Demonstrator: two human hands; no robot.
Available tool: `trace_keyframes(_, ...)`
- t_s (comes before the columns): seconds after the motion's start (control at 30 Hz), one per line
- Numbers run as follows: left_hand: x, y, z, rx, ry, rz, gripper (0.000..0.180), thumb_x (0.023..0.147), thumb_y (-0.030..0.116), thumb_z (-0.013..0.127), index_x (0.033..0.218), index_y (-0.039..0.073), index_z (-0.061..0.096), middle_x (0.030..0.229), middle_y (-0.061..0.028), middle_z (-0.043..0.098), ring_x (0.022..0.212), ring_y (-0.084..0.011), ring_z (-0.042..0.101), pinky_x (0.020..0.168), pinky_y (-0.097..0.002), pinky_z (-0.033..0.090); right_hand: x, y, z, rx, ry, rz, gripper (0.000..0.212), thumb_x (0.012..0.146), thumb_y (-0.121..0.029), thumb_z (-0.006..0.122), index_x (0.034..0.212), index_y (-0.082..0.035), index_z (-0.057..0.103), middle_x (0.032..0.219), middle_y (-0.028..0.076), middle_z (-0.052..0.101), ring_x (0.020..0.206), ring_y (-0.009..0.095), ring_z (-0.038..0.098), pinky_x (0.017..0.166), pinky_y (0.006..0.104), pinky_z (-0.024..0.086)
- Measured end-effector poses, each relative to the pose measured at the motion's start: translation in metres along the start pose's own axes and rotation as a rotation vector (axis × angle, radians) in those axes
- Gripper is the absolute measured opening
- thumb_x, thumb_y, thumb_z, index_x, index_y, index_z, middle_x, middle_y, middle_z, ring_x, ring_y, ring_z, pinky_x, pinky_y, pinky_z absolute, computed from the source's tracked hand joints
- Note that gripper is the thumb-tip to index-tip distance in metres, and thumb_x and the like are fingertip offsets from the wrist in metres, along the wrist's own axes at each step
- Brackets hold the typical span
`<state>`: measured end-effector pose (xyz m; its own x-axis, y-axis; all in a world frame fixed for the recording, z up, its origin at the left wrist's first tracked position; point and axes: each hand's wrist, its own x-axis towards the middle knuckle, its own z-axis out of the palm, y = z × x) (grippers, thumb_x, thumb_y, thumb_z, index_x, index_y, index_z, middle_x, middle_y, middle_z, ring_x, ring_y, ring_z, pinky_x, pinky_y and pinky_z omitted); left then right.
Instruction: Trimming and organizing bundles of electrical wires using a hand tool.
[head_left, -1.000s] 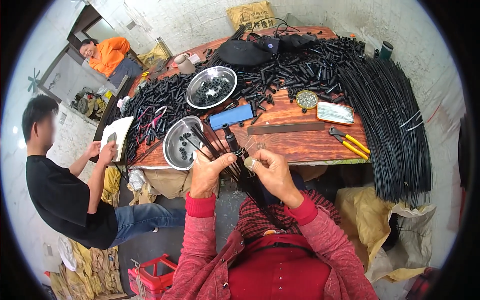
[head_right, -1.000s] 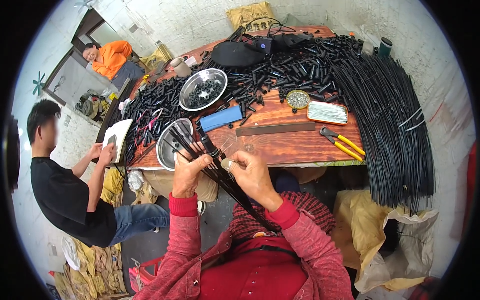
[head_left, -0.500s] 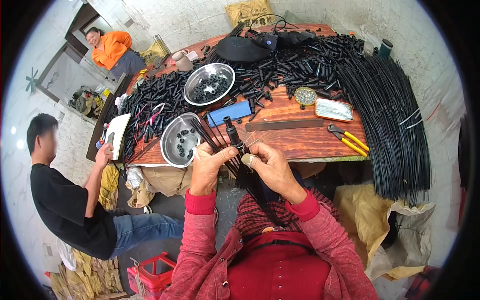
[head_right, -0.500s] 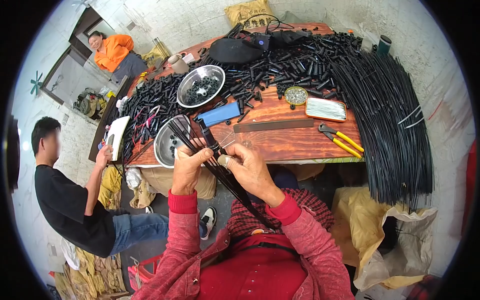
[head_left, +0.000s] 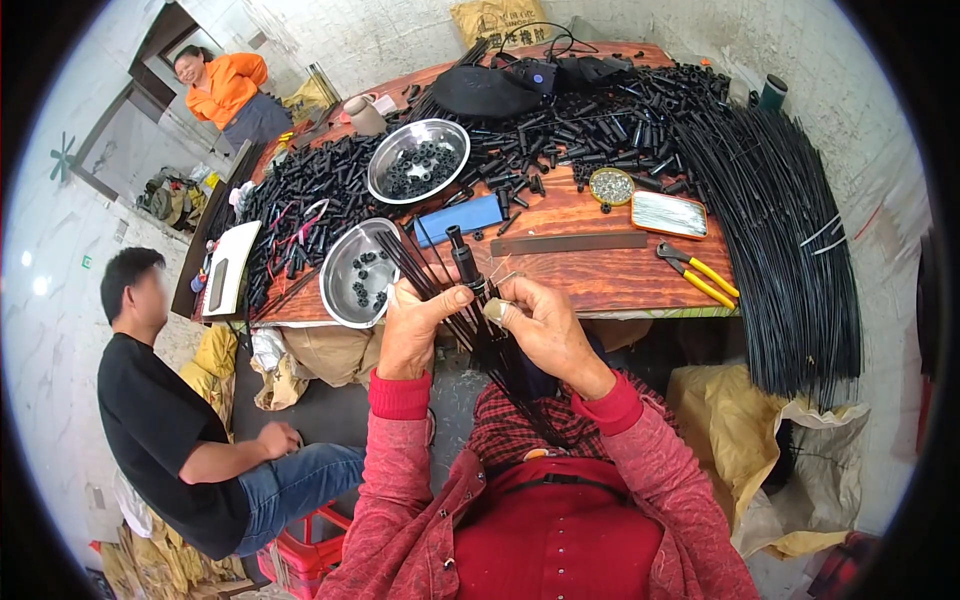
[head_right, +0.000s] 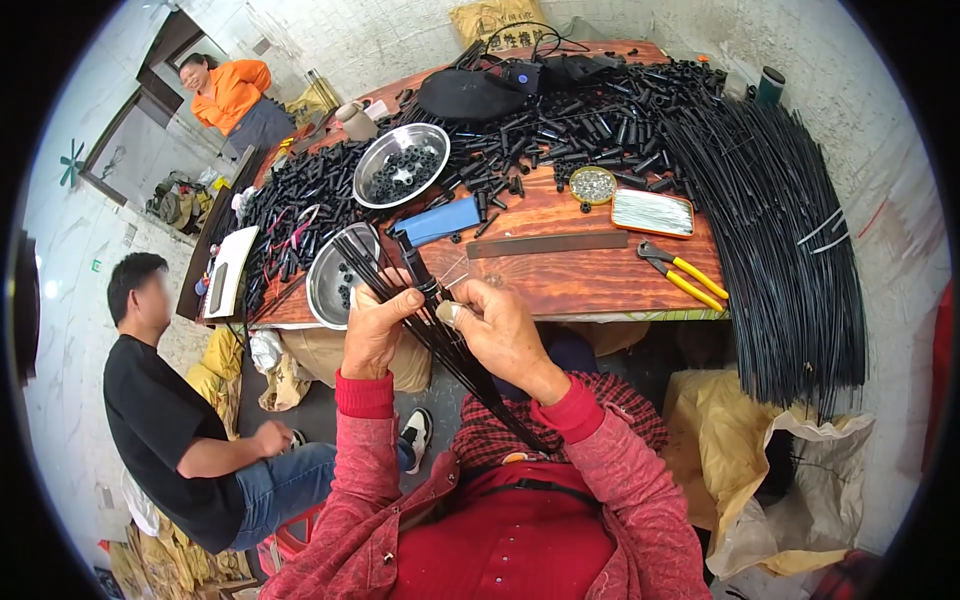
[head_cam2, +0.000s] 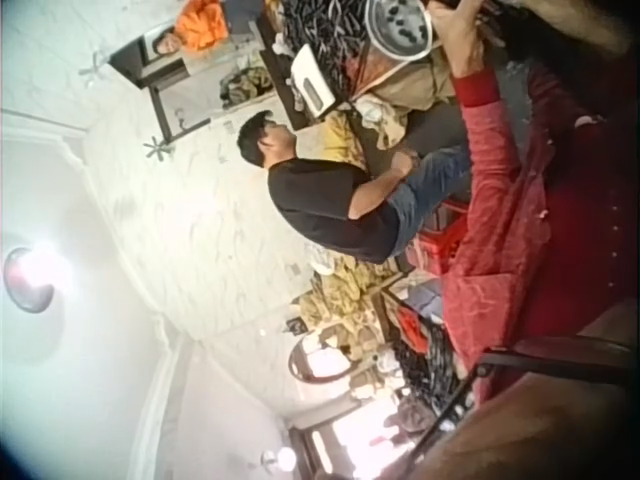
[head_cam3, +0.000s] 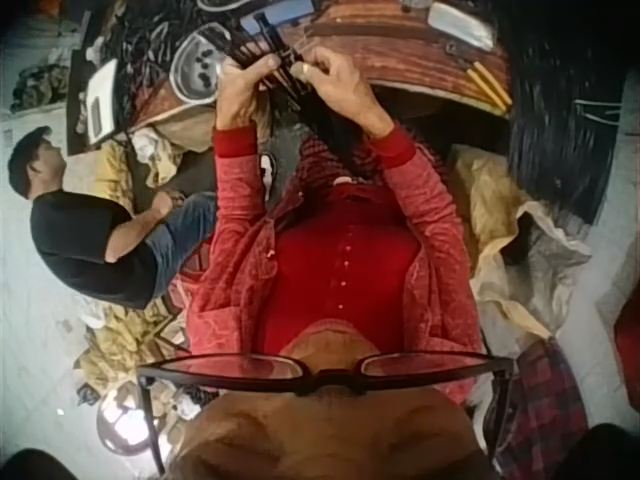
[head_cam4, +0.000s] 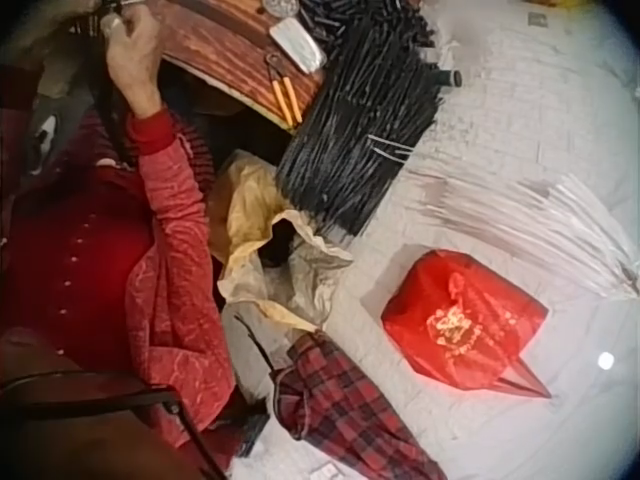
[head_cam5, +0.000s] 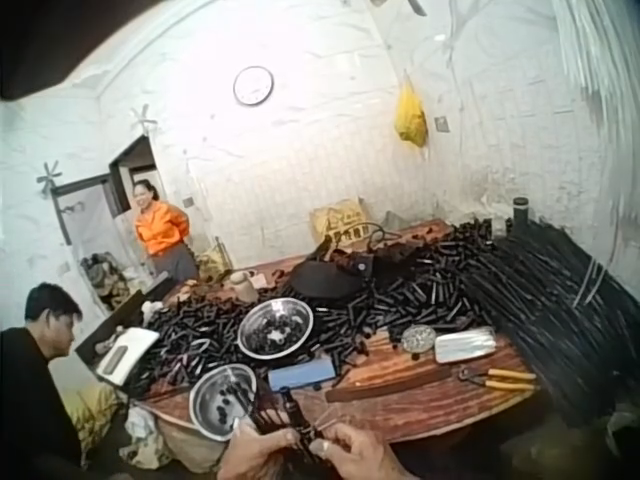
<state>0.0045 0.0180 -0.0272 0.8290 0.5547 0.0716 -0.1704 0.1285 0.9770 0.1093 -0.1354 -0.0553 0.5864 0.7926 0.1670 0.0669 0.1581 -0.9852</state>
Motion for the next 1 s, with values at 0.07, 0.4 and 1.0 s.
trace_keyframes(0.07, 0.001, 0.000, -0.003, -0.003, -0.013, -0.008, 0.026, 0.079, 0.009, 0.080, 0.098, -0.002, 0.068, 0.085, -0.0068, 0.070, 0.072, -0.0128, 0.065, 0.067, -0.0259, 0.053, -0.001, -0.004, -0.002, -0.016, -0.011, 0.017, 0.006, 0.092, -0.004, 0.061, 0.093, 0.002, 0.064, 0.081, -0.002, 0.062, 0.075, 0.004, 0.053, 0.066, 0.0240, 0.046)
trace_keyframes(0.4, -0.002, -0.001, 0.002, -0.023, 0.015, -0.014, 0.029, 0.072, 0.001, 0.083, 0.096, 0.001, 0.067, 0.087, -0.0050, 0.070, 0.075, -0.0122, 0.065, 0.069, -0.0255, 0.053, -0.001, -0.005, -0.004, -0.082, 0.015, 0.036, 0.008, 0.091, -0.005, 0.066, 0.090, 0.002, 0.063, 0.078, -0.002, 0.063, 0.071, 0.004, 0.055, 0.062, 0.0236, 0.046)
trace_keyframes(1.0, -0.003, -0.001, 0.009, -0.030, 0.065, 0.017, 0.027, 0.076, 0.002, 0.082, 0.099, -0.001, 0.068, 0.089, -0.0075, 0.072, 0.078, -0.0126, 0.067, 0.073, -0.0256, 0.054, -0.001, -0.009, -0.006, 0.176, -0.045, 0.070, 0.010, 0.093, -0.009, 0.064, 0.093, 0.001, 0.065, 0.076, -0.004, 0.060, 0.070, 0.002, 0.051, 0.061, 0.0212, 0.043)
